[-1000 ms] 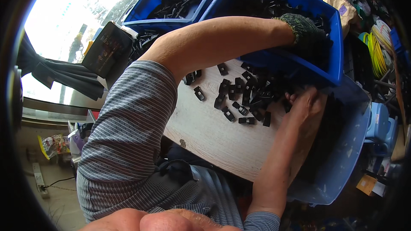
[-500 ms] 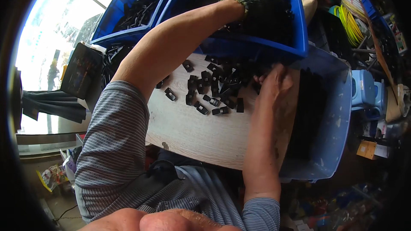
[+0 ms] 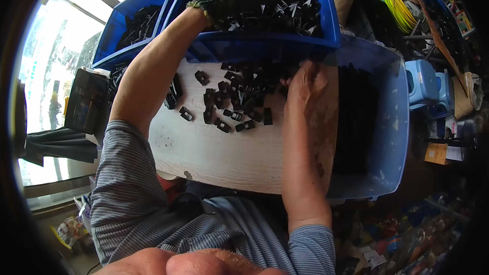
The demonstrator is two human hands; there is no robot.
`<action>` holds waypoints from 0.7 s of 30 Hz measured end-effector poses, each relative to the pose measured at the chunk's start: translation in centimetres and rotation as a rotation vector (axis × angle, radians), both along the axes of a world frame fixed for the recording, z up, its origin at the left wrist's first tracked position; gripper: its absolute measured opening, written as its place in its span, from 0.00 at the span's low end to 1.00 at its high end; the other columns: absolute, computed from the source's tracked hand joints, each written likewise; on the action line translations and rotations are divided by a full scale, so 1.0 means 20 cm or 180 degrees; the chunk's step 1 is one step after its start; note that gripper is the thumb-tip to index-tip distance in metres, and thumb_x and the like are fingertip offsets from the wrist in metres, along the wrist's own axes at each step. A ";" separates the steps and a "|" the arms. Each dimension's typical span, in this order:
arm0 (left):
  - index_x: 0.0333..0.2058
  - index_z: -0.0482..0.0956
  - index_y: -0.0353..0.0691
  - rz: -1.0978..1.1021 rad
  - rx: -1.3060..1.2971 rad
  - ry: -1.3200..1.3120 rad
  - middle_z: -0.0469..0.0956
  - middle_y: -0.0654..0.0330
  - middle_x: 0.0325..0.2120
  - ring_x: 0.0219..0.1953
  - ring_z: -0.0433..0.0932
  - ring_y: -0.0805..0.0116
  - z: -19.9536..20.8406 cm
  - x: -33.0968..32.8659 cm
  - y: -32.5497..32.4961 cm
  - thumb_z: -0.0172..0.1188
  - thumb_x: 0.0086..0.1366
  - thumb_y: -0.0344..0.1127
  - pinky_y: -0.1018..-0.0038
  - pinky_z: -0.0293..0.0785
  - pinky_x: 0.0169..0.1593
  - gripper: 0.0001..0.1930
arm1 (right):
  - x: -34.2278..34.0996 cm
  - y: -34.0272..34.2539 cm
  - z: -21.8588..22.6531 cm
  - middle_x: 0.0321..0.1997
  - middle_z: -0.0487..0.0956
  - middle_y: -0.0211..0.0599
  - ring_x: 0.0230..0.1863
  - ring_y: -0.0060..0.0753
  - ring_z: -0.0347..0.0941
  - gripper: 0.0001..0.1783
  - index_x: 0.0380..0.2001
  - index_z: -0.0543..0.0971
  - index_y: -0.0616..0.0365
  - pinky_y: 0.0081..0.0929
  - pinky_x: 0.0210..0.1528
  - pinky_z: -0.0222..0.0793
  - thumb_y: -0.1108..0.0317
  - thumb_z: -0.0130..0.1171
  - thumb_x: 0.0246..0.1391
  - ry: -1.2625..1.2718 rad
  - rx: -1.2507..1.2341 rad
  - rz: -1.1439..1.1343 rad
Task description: Sorting small black plastic components on a workbench into various bins.
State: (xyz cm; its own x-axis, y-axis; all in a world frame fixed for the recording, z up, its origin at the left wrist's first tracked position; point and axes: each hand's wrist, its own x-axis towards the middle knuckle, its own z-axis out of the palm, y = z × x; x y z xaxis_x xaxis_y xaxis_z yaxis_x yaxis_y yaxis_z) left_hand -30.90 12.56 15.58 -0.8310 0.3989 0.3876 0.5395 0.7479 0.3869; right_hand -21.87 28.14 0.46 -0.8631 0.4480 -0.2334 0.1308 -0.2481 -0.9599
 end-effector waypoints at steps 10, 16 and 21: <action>0.50 0.80 0.44 -0.0289 0.0536 0.1421 0.82 0.55 0.44 0.45 0.81 0.56 -0.23 0.47 -0.17 0.73 0.53 0.42 0.63 0.81 0.47 0.25 | 0.00 -0.03 0.04 0.21 0.71 0.34 0.16 0.23 0.64 0.13 0.39 0.75 0.64 0.30 0.25 0.77 0.65 0.49 0.59 -0.0037 -0.0138 0.0080; 0.55 0.78 0.48 -0.0182 0.0099 0.0809 0.76 0.48 0.50 0.51 0.76 0.46 -0.48 0.66 -0.15 0.73 0.51 0.41 0.56 0.79 0.47 0.30 | -0.02 -0.02 -0.05 0.24 0.73 0.38 0.16 0.22 0.65 0.16 0.34 0.76 0.67 0.23 0.21 0.70 0.62 0.47 0.62 0.0113 0.0190 -0.0027; 0.55 0.78 0.52 0.0090 -0.0630 0.0333 0.73 0.46 0.55 0.56 0.71 0.43 -0.63 0.66 -0.14 0.69 0.53 0.45 0.52 0.74 0.54 0.28 | 0.01 -0.04 0.02 0.22 0.74 0.36 0.21 0.24 0.68 0.16 0.30 0.78 0.65 0.24 0.27 0.66 0.62 0.49 0.59 0.0047 0.0301 -0.0162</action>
